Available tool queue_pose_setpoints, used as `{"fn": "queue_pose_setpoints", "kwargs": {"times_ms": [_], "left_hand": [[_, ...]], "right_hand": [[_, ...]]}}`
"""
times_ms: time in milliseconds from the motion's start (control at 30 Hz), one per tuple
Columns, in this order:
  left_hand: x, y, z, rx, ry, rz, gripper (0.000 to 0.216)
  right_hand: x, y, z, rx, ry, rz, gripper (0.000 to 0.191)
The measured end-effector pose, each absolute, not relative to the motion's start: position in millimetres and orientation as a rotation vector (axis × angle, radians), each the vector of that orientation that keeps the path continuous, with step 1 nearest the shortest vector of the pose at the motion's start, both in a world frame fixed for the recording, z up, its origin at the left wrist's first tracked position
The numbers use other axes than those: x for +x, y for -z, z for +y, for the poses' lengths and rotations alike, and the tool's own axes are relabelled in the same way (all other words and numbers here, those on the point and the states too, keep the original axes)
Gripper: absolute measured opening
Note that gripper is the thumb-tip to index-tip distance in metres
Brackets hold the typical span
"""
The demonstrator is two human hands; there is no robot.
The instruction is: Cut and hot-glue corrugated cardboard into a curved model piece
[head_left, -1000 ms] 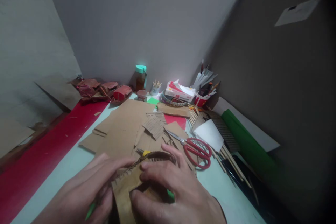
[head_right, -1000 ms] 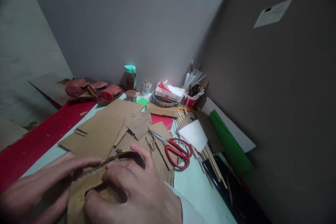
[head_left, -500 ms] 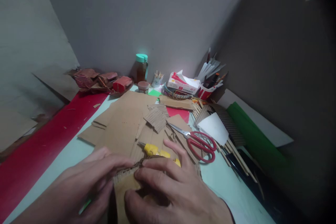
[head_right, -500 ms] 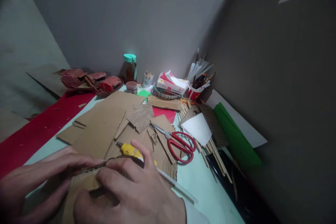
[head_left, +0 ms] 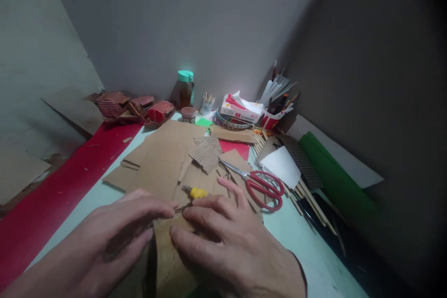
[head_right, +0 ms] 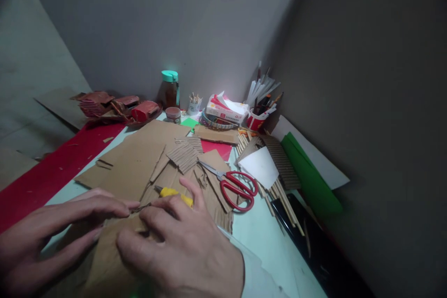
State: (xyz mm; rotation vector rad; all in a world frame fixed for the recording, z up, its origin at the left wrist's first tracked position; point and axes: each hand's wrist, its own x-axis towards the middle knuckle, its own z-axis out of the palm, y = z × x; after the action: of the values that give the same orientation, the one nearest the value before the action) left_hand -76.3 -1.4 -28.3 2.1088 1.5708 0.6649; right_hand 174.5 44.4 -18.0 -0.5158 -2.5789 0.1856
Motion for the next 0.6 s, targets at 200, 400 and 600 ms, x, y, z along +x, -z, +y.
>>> {"fn": "queue_pose_setpoints", "kwargs": {"times_ms": [200,400,600], "left_hand": [[-81,28,8,1.904,-0.745,1.56,0.023],[-76,25,12,1.797,-0.782,1.534,0.017],[-73,26,17,1.818,-0.87,1.588,0.013]], "right_hand": [[178,17,46,-0.531,-0.294,-2.58,0.033],[173,23,47,-0.478,-0.238,-2.52,0.059],[173,28,47,-0.507,-0.201,-2.5,0.065]]}}
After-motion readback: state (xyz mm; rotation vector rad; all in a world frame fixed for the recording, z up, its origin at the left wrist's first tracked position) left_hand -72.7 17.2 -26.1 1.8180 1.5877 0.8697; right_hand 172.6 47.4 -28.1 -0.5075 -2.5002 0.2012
